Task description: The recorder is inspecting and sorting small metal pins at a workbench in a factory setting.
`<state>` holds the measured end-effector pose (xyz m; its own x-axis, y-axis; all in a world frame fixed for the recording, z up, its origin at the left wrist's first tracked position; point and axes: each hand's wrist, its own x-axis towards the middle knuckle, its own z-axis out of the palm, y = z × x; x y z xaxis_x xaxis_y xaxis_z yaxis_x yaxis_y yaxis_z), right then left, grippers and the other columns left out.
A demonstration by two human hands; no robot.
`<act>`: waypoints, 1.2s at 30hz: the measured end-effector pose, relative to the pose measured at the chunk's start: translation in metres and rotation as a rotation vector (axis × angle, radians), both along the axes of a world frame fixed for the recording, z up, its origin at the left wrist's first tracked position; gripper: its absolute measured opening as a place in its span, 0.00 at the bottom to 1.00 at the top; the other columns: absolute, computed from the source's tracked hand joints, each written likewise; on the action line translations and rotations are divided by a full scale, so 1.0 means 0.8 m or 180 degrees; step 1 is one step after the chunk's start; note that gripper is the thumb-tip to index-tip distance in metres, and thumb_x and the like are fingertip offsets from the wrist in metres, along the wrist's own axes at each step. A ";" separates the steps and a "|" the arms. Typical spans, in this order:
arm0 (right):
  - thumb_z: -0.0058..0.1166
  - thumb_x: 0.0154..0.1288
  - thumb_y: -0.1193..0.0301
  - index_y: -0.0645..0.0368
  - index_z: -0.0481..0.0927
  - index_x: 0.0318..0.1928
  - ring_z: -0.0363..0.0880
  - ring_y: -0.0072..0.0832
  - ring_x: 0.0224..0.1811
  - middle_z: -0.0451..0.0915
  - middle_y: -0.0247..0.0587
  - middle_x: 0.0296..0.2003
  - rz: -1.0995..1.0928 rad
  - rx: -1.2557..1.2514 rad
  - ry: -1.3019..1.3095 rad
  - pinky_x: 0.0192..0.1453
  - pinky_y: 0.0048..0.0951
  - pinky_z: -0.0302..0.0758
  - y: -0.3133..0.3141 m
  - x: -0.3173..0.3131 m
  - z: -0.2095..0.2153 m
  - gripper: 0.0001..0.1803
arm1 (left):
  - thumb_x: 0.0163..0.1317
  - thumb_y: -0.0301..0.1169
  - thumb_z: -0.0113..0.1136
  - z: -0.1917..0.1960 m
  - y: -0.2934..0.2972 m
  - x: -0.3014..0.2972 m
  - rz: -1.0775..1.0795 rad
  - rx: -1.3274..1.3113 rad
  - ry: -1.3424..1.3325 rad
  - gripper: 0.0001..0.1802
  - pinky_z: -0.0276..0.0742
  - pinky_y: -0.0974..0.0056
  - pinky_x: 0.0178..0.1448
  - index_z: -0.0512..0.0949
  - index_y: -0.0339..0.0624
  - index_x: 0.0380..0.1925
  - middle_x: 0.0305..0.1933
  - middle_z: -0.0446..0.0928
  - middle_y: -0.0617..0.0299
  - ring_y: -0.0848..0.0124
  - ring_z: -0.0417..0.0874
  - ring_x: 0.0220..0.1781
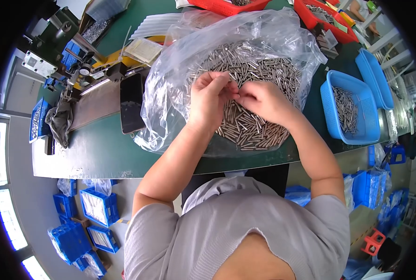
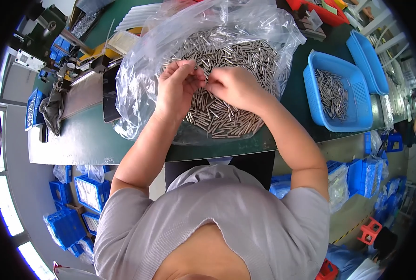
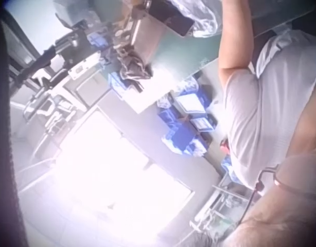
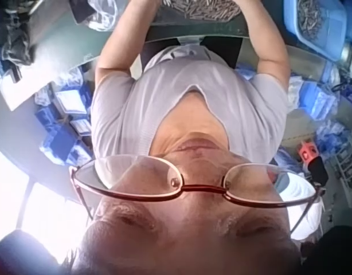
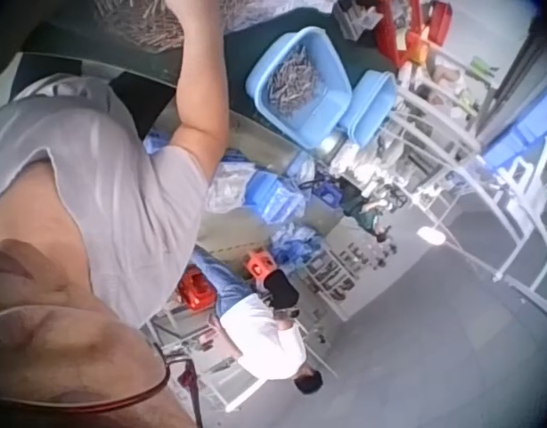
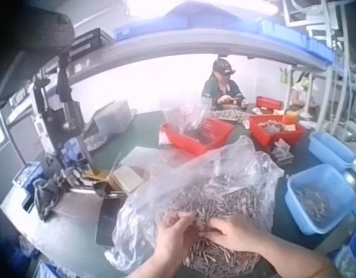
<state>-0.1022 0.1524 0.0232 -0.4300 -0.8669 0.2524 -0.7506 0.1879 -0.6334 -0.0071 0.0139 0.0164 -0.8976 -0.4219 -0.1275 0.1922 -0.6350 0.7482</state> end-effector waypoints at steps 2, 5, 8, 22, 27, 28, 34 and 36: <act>0.55 0.59 0.70 0.61 0.77 0.31 0.76 0.22 0.26 0.77 0.35 0.22 -0.0373 -0.0332 -0.1230 0.31 0.24 0.72 0.006 -0.010 0.008 0.06 | 0.62 0.26 0.50 0.001 0.003 0.001 -0.0159 0.0172 -0.0100 0.04 0.77 0.65 0.36 0.72 0.37 0.32 0.27 0.76 0.54 0.67 0.78 0.29; 0.50 0.64 0.73 0.63 0.74 0.38 0.74 0.15 0.30 0.77 0.32 0.29 -0.0287 -0.1092 -0.2193 0.35 0.16 0.68 0.011 -0.014 0.026 0.06 | 0.63 0.26 0.48 -0.001 0.004 0.003 -0.0402 0.0286 -0.0083 0.05 0.77 0.65 0.36 0.72 0.37 0.32 0.28 0.76 0.54 0.66 0.78 0.30; 0.50 0.64 0.74 0.65 0.74 0.37 0.77 0.19 0.35 0.77 0.33 0.31 -0.0290 -0.1106 -0.2434 0.42 0.19 0.73 0.008 -0.009 0.023 0.06 | 0.64 0.27 0.47 -0.004 0.005 0.003 -0.0644 0.0486 -0.0053 0.06 0.77 0.65 0.37 0.72 0.37 0.33 0.29 0.76 0.54 0.66 0.78 0.31; 0.57 0.58 0.75 0.62 0.78 0.30 0.75 0.16 0.30 0.78 0.32 0.26 -0.0171 -0.1057 -0.1581 0.36 0.19 0.72 0.003 0.001 0.014 0.04 | 0.63 0.26 0.49 -0.007 0.009 0.003 -0.0766 0.0293 0.0089 0.05 0.78 0.64 0.38 0.73 0.35 0.32 0.30 0.77 0.54 0.66 0.80 0.31; 0.55 0.61 0.69 0.61 0.77 0.35 0.63 0.10 0.18 0.74 0.27 0.25 -0.0825 -0.1348 -0.2563 0.21 0.14 0.61 0.010 -0.017 0.019 0.08 | 0.63 0.26 0.49 -0.009 0.006 0.001 -0.0385 0.0290 -0.0042 0.05 0.78 0.64 0.39 0.74 0.36 0.32 0.29 0.77 0.54 0.66 0.79 0.31; 0.54 0.61 0.67 0.61 0.76 0.35 0.60 0.09 0.16 0.74 0.29 0.26 -0.0718 -0.1682 -0.2959 0.17 0.13 0.56 0.014 -0.030 0.013 0.10 | 0.62 0.26 0.51 -0.006 0.003 0.000 -0.0227 0.0267 -0.0062 0.04 0.77 0.65 0.36 0.74 0.37 0.30 0.28 0.77 0.55 0.66 0.79 0.30; 0.54 0.58 0.70 0.60 0.75 0.37 0.73 0.20 0.23 0.77 0.33 0.26 -0.0231 -0.0763 -0.4088 0.24 0.18 0.68 0.029 -0.063 0.004 0.09 | 0.60 0.26 0.54 -0.005 0.000 -0.006 0.0088 0.0202 0.0015 0.04 0.77 0.65 0.35 0.74 0.38 0.29 0.27 0.77 0.56 0.67 0.79 0.29; 0.56 0.57 0.68 0.59 0.79 0.35 0.76 0.23 0.27 0.80 0.33 0.25 -0.0171 0.0227 -0.2474 0.30 0.23 0.71 0.023 -0.042 0.012 0.09 | 0.60 0.26 0.54 -0.006 -0.003 -0.002 0.0117 0.0176 -0.0067 0.04 0.77 0.65 0.35 0.73 0.38 0.29 0.27 0.77 0.56 0.67 0.79 0.29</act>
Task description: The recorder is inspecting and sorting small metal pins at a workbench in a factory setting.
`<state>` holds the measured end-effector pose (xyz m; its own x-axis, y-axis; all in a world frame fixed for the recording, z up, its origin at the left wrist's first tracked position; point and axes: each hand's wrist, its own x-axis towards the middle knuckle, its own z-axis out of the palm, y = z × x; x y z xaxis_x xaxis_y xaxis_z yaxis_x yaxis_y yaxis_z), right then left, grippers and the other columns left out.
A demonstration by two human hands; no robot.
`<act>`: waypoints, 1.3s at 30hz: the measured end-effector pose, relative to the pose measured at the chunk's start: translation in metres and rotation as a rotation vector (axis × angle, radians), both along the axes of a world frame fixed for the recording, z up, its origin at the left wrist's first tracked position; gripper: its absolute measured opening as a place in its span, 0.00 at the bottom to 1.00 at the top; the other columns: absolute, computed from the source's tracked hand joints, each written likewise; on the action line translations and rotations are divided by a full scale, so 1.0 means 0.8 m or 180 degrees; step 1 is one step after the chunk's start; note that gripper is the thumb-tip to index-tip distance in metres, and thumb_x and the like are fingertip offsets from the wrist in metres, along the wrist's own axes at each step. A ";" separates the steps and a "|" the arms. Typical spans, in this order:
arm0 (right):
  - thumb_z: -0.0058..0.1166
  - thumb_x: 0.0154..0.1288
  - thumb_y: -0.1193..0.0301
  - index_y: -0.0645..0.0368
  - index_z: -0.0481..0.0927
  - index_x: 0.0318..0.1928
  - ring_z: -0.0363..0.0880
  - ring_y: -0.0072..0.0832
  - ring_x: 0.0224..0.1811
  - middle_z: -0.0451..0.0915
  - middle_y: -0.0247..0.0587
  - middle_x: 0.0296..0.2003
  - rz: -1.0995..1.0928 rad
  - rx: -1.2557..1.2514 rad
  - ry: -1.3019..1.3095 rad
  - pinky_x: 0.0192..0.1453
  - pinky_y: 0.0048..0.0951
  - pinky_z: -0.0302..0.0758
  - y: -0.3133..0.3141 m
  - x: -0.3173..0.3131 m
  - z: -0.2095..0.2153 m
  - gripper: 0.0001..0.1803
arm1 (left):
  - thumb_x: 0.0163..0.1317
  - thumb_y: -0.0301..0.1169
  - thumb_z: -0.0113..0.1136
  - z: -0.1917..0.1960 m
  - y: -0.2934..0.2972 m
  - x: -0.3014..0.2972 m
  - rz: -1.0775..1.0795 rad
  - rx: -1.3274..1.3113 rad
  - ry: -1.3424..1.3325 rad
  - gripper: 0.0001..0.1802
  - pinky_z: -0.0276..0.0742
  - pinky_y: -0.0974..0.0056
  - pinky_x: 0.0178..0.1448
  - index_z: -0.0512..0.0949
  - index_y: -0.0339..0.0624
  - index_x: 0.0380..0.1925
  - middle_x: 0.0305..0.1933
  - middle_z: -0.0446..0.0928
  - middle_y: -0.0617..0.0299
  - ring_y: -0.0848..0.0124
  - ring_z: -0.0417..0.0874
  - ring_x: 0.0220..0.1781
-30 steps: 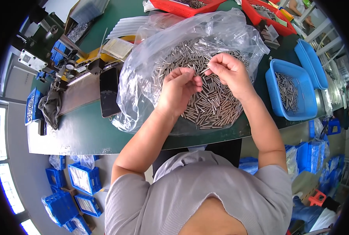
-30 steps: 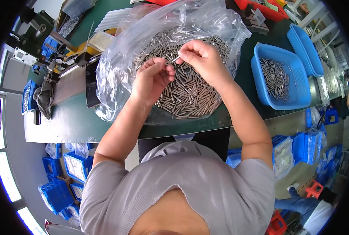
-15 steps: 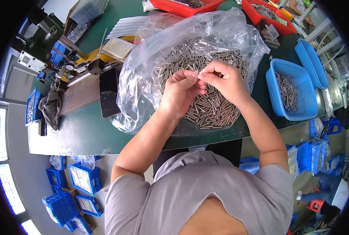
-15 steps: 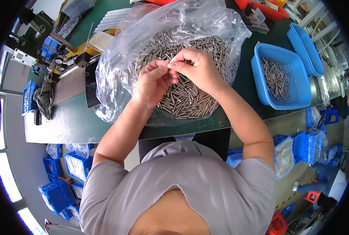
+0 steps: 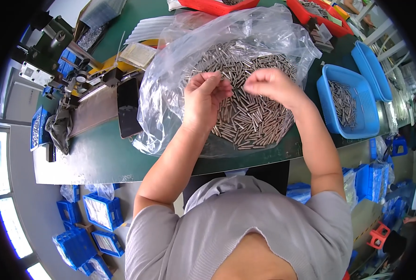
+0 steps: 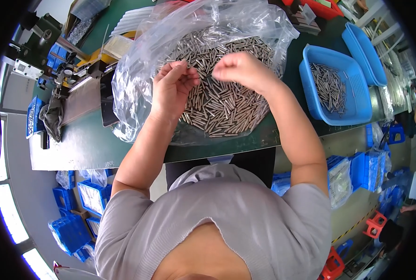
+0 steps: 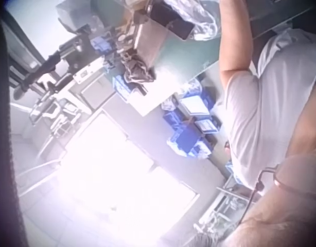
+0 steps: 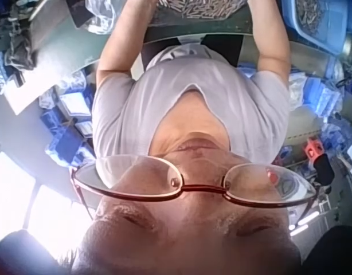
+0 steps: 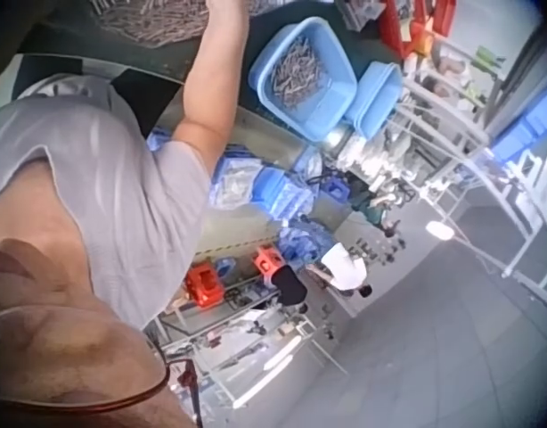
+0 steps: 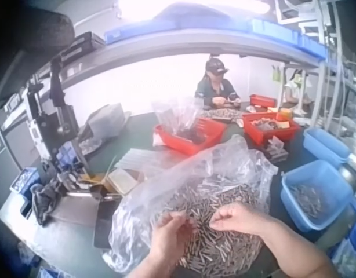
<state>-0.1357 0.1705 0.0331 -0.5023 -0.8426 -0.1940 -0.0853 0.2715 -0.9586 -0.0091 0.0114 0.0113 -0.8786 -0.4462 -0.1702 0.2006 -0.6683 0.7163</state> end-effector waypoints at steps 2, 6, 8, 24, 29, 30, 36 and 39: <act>0.60 0.51 0.65 0.55 0.82 0.33 0.78 0.27 0.28 0.80 0.36 0.24 0.0511 0.0829 0.1470 0.35 0.28 0.72 -0.001 0.021 0.024 0.11 | 0.60 0.25 0.54 0.003 0.001 0.002 0.0055 -0.0045 -0.0010 0.04 0.78 0.66 0.34 0.72 0.36 0.32 0.27 0.77 0.55 0.68 0.79 0.29; 0.60 0.47 0.64 0.53 0.81 0.31 0.79 0.39 0.31 0.79 0.40 0.24 0.0800 0.1154 0.2516 0.37 0.36 0.73 -0.003 0.037 0.019 0.10 | 0.60 0.27 0.54 0.006 0.004 0.002 -0.0038 -0.0072 -0.0063 0.03 0.77 0.65 0.36 0.74 0.38 0.31 0.28 0.77 0.55 0.67 0.79 0.30; 0.60 0.47 0.67 0.56 0.81 0.32 0.80 0.36 0.30 0.80 0.42 0.26 0.0871 0.0974 0.2700 0.35 0.33 0.73 -0.007 0.039 0.012 0.10 | 0.61 0.27 0.53 0.006 0.004 0.001 -0.0050 -0.0050 -0.0085 0.04 0.77 0.65 0.36 0.74 0.38 0.31 0.28 0.77 0.55 0.67 0.79 0.30; 0.56 0.58 0.74 0.63 0.79 0.32 0.74 0.16 0.31 0.79 0.31 0.28 -0.0178 -0.0538 0.0456 0.38 0.19 0.71 -0.004 0.024 0.018 0.04 | 0.63 0.26 0.47 0.003 0.011 0.005 -0.0837 -0.0118 -0.0025 0.05 0.76 0.66 0.36 0.72 0.37 0.33 0.28 0.76 0.57 0.69 0.78 0.29; 0.57 0.58 0.74 0.64 0.78 0.32 0.75 0.16 0.31 0.80 0.33 0.27 -0.0214 -0.0743 0.0715 0.38 0.20 0.72 -0.012 0.025 0.008 0.05 | 0.61 0.27 0.54 0.003 0.012 0.006 -0.0853 -0.0139 -0.0066 0.05 0.77 0.66 0.34 0.71 0.37 0.32 0.27 0.76 0.58 0.70 0.79 0.28; 0.57 0.57 0.75 0.62 0.78 0.32 0.74 0.15 0.32 0.78 0.31 0.27 -0.0228 -0.0616 0.0799 0.38 0.19 0.71 -0.010 0.028 0.014 0.03 | 0.61 0.27 0.54 0.002 0.012 0.005 -0.0858 -0.0159 -0.0061 0.05 0.77 0.65 0.34 0.71 0.37 0.32 0.27 0.76 0.58 0.70 0.79 0.28; 0.53 0.62 0.75 0.64 0.77 0.32 0.79 0.20 0.25 0.80 0.39 0.24 -0.0406 -0.0994 0.1015 0.30 0.21 0.75 0.000 0.048 0.011 0.05 | 0.59 0.22 0.52 -0.002 0.033 -0.003 -0.0621 -0.0324 -0.0073 0.05 0.77 0.63 0.34 0.72 0.32 0.35 0.31 0.76 0.52 0.64 0.79 0.30; 0.55 0.62 0.72 0.64 0.72 0.35 0.79 0.20 0.24 0.79 0.38 0.22 -0.0201 -0.1335 0.0231 0.27 0.22 0.74 -0.018 0.050 0.002 0.08 | 0.58 0.19 0.48 -0.012 0.015 0.008 -0.0741 -0.0143 0.0310 0.06 0.77 0.64 0.36 0.73 0.32 0.35 0.33 0.77 0.52 0.63 0.79 0.33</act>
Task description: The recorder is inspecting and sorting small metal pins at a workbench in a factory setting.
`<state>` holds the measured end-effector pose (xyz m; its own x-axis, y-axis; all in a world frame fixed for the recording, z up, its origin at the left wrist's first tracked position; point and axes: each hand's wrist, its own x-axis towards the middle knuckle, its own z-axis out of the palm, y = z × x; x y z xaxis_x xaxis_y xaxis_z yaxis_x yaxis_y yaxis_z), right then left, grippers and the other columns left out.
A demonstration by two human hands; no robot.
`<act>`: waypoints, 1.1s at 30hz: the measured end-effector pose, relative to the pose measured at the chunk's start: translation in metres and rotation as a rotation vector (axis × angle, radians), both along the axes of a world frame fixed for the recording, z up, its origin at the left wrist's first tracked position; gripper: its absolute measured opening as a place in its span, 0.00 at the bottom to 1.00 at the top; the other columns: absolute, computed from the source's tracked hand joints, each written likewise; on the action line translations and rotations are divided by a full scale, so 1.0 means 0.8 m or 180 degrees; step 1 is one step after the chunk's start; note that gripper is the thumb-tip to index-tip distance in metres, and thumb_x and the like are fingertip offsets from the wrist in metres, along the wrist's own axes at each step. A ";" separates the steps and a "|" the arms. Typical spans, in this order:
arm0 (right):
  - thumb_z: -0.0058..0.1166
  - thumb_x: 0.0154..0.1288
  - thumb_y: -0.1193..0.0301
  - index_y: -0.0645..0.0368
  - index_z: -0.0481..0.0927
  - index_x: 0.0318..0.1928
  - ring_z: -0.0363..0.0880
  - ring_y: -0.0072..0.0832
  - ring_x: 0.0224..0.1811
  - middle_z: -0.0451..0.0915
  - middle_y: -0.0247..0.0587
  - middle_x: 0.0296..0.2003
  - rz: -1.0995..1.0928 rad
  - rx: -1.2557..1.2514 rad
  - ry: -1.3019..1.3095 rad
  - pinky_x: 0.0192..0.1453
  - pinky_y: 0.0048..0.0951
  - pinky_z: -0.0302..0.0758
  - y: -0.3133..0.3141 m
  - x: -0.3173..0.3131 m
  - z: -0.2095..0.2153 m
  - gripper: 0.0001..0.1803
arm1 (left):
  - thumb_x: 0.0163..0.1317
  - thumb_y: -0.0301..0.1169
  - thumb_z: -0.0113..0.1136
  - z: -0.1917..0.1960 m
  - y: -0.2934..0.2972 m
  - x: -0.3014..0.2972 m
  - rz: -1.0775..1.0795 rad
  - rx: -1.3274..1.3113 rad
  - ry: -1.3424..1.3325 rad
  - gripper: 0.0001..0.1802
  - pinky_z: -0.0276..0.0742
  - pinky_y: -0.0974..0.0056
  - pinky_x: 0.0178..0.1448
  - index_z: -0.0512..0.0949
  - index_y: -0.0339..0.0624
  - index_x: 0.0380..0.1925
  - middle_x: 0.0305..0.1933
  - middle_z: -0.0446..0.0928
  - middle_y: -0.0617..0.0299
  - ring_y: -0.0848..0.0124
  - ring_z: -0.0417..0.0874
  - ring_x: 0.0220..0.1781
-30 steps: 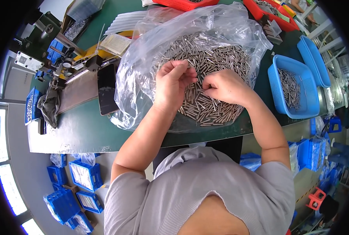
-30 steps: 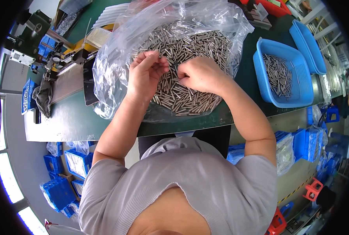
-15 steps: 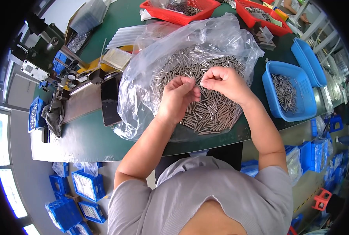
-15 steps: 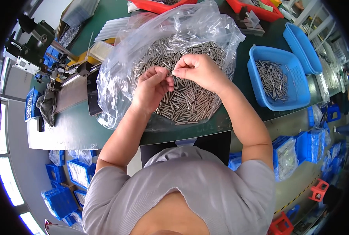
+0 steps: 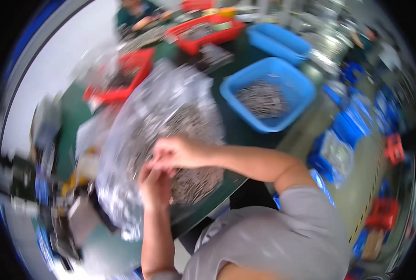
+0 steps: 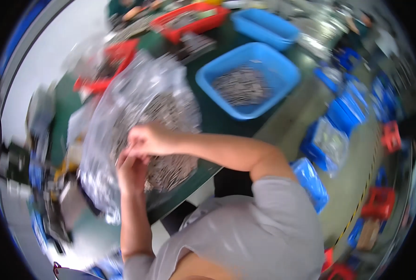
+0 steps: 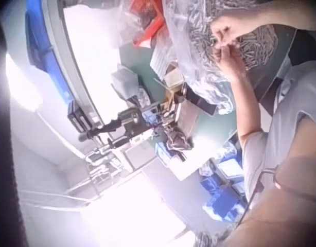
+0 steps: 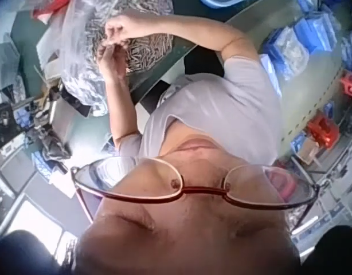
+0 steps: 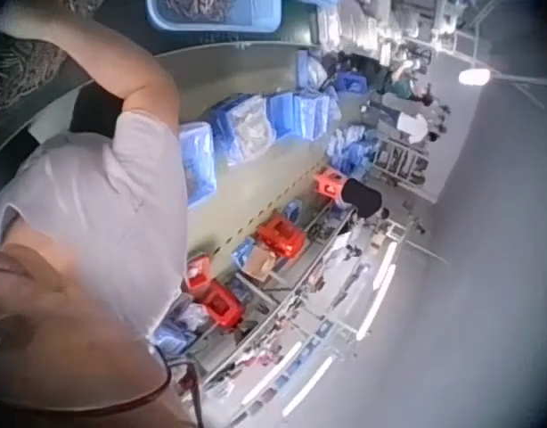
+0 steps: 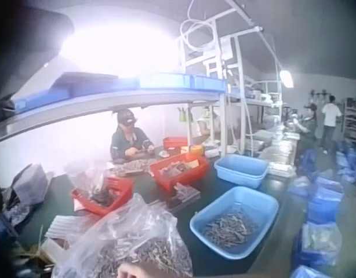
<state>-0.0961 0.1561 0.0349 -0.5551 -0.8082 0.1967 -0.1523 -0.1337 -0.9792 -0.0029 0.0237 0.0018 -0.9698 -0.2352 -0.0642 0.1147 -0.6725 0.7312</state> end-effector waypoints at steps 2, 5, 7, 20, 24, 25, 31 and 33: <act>0.58 0.59 0.69 0.63 0.69 0.34 0.77 0.21 0.23 0.78 0.37 0.22 0.0303 0.0068 -0.0163 0.27 0.22 0.72 -0.001 -0.007 0.001 0.13 | 0.59 0.23 0.51 -0.003 -0.008 0.007 -0.0032 -0.0039 -0.0195 0.06 0.76 0.64 0.35 0.74 0.36 0.35 0.31 0.77 0.52 0.63 0.78 0.33; 0.62 0.55 0.65 0.63 0.73 0.29 0.78 0.22 0.23 0.78 0.36 0.21 -0.0002 0.0283 0.0143 0.28 0.24 0.71 0.008 -0.012 0.006 0.15 | 0.61 0.26 0.52 0.004 0.001 0.001 -0.0426 -0.0135 -0.0004 0.05 0.76 0.65 0.37 0.75 0.38 0.36 0.31 0.77 0.54 0.66 0.78 0.33; 0.64 0.52 0.63 0.63 0.76 0.27 0.78 0.22 0.24 0.80 0.36 0.22 -0.0155 0.0318 0.0354 0.30 0.26 0.72 0.017 -0.013 0.007 0.15 | 0.62 0.27 0.52 0.000 0.004 -0.004 -0.0361 -0.0045 0.0105 0.05 0.76 0.66 0.37 0.75 0.38 0.36 0.31 0.77 0.55 0.68 0.78 0.33; 0.52 0.50 0.75 0.59 0.73 0.21 0.70 0.21 0.17 0.70 0.33 0.14 -0.0199 -0.0093 -0.1945 0.15 0.24 0.65 0.006 -0.061 -0.028 0.04 | 0.64 0.28 0.51 0.003 -0.009 -0.007 0.0154 -0.0280 0.0115 0.05 0.74 0.69 0.35 0.75 0.41 0.30 0.28 0.77 0.59 0.72 0.77 0.30; 0.61 0.42 0.63 0.56 0.83 0.29 0.80 0.36 0.27 0.81 0.43 0.24 -0.0179 0.1341 0.1850 0.32 0.37 0.73 0.002 -0.030 -0.026 0.13 | 0.64 0.29 0.50 0.002 -0.014 -0.007 0.0243 -0.0521 0.0092 0.07 0.73 0.71 0.33 0.74 0.40 0.29 0.26 0.76 0.60 0.74 0.75 0.28; 0.63 0.41 0.60 0.54 0.83 0.28 0.79 0.40 0.28 0.80 0.42 0.23 -0.0037 0.1645 0.2244 0.32 0.39 0.73 0.006 -0.015 -0.015 0.14 | 0.65 0.29 0.49 0.002 -0.016 -0.006 0.0309 -0.0569 0.0072 0.08 0.73 0.71 0.33 0.74 0.39 0.29 0.26 0.75 0.60 0.74 0.75 0.27; 0.58 0.44 0.63 0.58 0.80 0.23 0.80 0.39 0.28 0.79 0.41 0.21 -0.0116 0.2088 0.3239 0.29 0.40 0.76 0.000 0.004 -0.024 0.11 | 0.65 0.30 0.49 -0.001 -0.012 -0.009 0.0362 -0.0533 0.0019 0.08 0.72 0.72 0.33 0.73 0.39 0.29 0.26 0.75 0.61 0.75 0.74 0.28; 0.53 0.45 0.66 0.60 0.79 0.23 0.80 0.41 0.27 0.79 0.43 0.21 -0.0145 0.1972 0.3158 0.30 0.41 0.76 0.000 0.000 -0.026 0.09 | 0.65 0.30 0.49 -0.003 -0.015 -0.009 0.0259 -0.0580 0.0093 0.08 0.73 0.72 0.33 0.73 0.39 0.30 0.27 0.75 0.61 0.75 0.74 0.28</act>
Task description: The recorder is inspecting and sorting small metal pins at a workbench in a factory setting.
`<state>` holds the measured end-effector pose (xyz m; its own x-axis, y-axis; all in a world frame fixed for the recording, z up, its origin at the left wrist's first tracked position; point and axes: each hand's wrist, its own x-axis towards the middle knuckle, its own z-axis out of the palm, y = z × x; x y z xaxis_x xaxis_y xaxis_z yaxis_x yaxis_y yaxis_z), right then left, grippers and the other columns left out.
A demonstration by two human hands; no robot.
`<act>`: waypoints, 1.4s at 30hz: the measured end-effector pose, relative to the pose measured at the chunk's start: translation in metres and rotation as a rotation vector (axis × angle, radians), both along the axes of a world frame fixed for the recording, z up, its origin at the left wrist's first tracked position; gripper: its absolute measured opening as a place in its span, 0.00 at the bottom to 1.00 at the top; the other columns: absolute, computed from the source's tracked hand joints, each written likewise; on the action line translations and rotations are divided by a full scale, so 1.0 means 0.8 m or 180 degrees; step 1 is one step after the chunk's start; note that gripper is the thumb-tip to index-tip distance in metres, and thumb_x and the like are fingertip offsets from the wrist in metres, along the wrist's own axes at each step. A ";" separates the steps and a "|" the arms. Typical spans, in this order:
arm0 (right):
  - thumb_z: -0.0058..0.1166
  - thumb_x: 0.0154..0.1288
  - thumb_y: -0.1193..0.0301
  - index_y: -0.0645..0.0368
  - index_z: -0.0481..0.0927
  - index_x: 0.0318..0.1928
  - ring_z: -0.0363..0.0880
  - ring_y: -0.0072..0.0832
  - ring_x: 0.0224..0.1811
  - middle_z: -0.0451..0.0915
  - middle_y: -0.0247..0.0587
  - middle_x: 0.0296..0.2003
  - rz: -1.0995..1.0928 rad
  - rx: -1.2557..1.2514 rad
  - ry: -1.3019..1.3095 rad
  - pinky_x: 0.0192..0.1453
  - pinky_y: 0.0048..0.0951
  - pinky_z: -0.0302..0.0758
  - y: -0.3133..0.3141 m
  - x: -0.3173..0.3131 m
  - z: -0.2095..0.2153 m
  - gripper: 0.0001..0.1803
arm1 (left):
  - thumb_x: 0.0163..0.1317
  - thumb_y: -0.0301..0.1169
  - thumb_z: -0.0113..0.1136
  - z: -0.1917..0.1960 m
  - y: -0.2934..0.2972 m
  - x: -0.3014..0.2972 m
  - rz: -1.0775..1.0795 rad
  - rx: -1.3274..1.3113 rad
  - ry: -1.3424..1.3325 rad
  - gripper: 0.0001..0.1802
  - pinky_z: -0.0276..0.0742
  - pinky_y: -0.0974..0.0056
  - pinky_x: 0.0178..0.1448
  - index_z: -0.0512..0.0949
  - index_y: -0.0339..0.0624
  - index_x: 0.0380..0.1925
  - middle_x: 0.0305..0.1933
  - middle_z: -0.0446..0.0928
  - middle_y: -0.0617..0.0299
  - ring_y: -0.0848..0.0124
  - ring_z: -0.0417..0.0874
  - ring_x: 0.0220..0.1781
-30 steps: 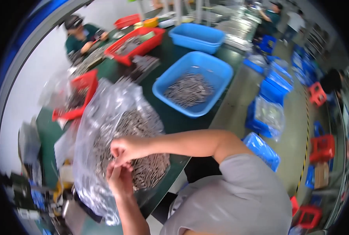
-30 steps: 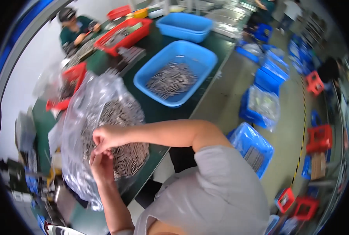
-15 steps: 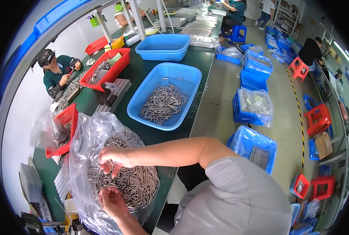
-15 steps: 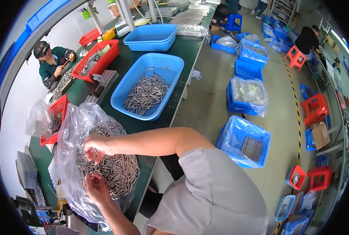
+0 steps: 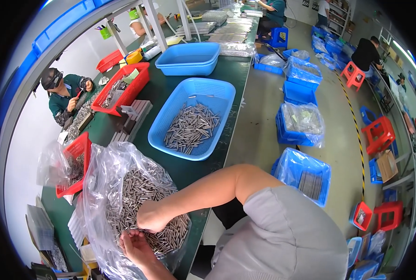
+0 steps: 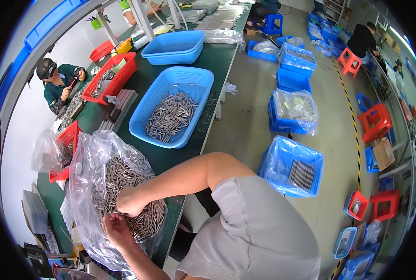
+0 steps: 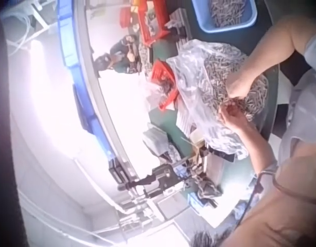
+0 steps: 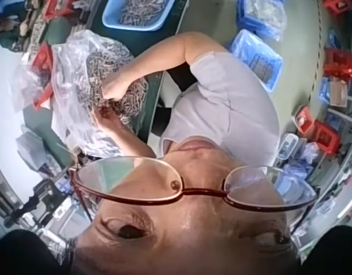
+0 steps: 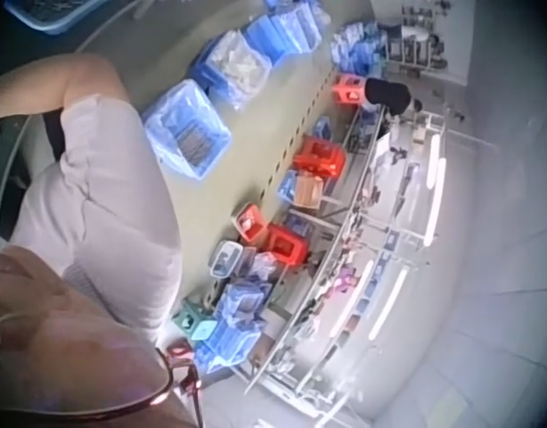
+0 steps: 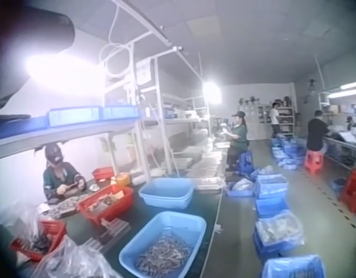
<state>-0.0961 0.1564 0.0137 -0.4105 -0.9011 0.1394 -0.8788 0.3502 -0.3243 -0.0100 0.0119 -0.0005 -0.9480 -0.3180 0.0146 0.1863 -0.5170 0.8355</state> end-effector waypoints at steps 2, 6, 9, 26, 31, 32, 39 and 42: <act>0.52 0.45 0.67 0.62 0.79 0.26 0.79 0.43 0.27 0.79 0.46 0.22 -0.0157 -0.0408 -0.0317 0.30 0.43 0.75 -0.001 -0.012 -0.003 0.10 | 0.65 0.30 0.49 0.000 0.001 0.001 0.0065 -0.0009 -0.0022 0.07 0.73 0.71 0.33 0.73 0.39 0.30 0.27 0.75 0.61 0.75 0.75 0.28; 0.53 0.56 0.65 0.65 0.79 0.31 0.78 0.42 0.28 0.79 0.50 0.24 0.0309 -0.1215 -0.1527 0.34 0.38 0.72 0.002 -0.038 0.004 0.14 | 0.64 0.30 0.50 0.005 0.007 0.001 0.0093 0.0006 -0.0104 0.06 0.72 0.71 0.32 0.73 0.41 0.31 0.26 0.76 0.61 0.74 0.75 0.27; 0.50 0.62 0.62 0.66 0.78 0.30 0.76 0.30 0.25 0.79 0.43 0.22 0.0455 -0.1011 -0.2476 0.31 0.33 0.70 -0.002 -0.040 0.005 0.17 | 0.64 0.30 0.51 0.002 0.008 0.002 0.0140 -0.0120 -0.0158 0.05 0.72 0.72 0.31 0.73 0.42 0.31 0.26 0.75 0.61 0.74 0.75 0.27; 0.49 0.62 0.63 0.57 0.72 0.22 0.55 0.12 0.10 0.62 0.23 0.13 0.0613 -0.0827 -0.4255 0.11 0.18 0.49 0.003 -0.043 0.007 0.15 | 0.64 0.29 0.51 -0.002 0.002 0.001 -0.0476 -0.0682 0.0256 0.04 0.68 0.73 0.32 0.72 0.40 0.35 0.28 0.74 0.60 0.74 0.73 0.29; 0.55 0.59 0.54 0.65 0.79 0.28 0.73 0.25 0.24 0.77 0.39 0.20 0.0125 -0.1208 -0.2955 0.27 0.29 0.69 -0.003 -0.033 0.004 0.22 | 0.64 0.31 0.52 -0.003 0.000 0.002 -0.0457 -0.0558 0.0364 0.06 0.68 0.73 0.33 0.72 0.39 0.35 0.29 0.74 0.60 0.73 0.73 0.30; 0.58 0.56 0.51 0.64 0.79 0.26 0.74 0.26 0.23 0.77 0.39 0.20 0.0032 -0.1329 -0.2661 0.27 0.30 0.69 0.008 -0.024 0.021 0.24 | 0.64 0.31 0.51 -0.001 -0.003 0.002 -0.0546 -0.0483 0.0331 0.07 0.69 0.73 0.33 0.72 0.38 0.35 0.30 0.74 0.59 0.73 0.73 0.31; 0.61 0.52 0.54 0.63 0.75 0.22 0.77 0.29 0.23 0.78 0.39 0.17 -0.0105 -0.1953 -0.2020 0.27 0.29 0.70 0.001 -0.012 0.021 0.22 | 0.64 0.31 0.49 -0.007 -0.006 -0.001 -0.0660 -0.0165 0.0268 0.09 0.72 0.74 0.36 0.72 0.36 0.38 0.32 0.75 0.58 0.73 0.76 0.33; 0.61 0.53 0.59 0.62 0.75 0.23 0.78 0.31 0.22 0.78 0.40 0.19 -0.0027 -0.2055 -0.1933 0.27 0.29 0.71 0.000 -0.007 0.023 0.18 | 0.65 0.31 0.48 -0.011 -0.009 -0.001 -0.0530 -0.0206 0.0223 0.09 0.73 0.73 0.37 0.72 0.36 0.38 0.32 0.75 0.59 0.73 0.76 0.34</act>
<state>-0.1015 0.1566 0.0323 -0.5853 -0.7186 0.3755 -0.4890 -0.0566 -0.8704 -0.0109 0.0045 -0.0097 -0.9834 -0.1532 0.0977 0.1616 -0.4912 0.8560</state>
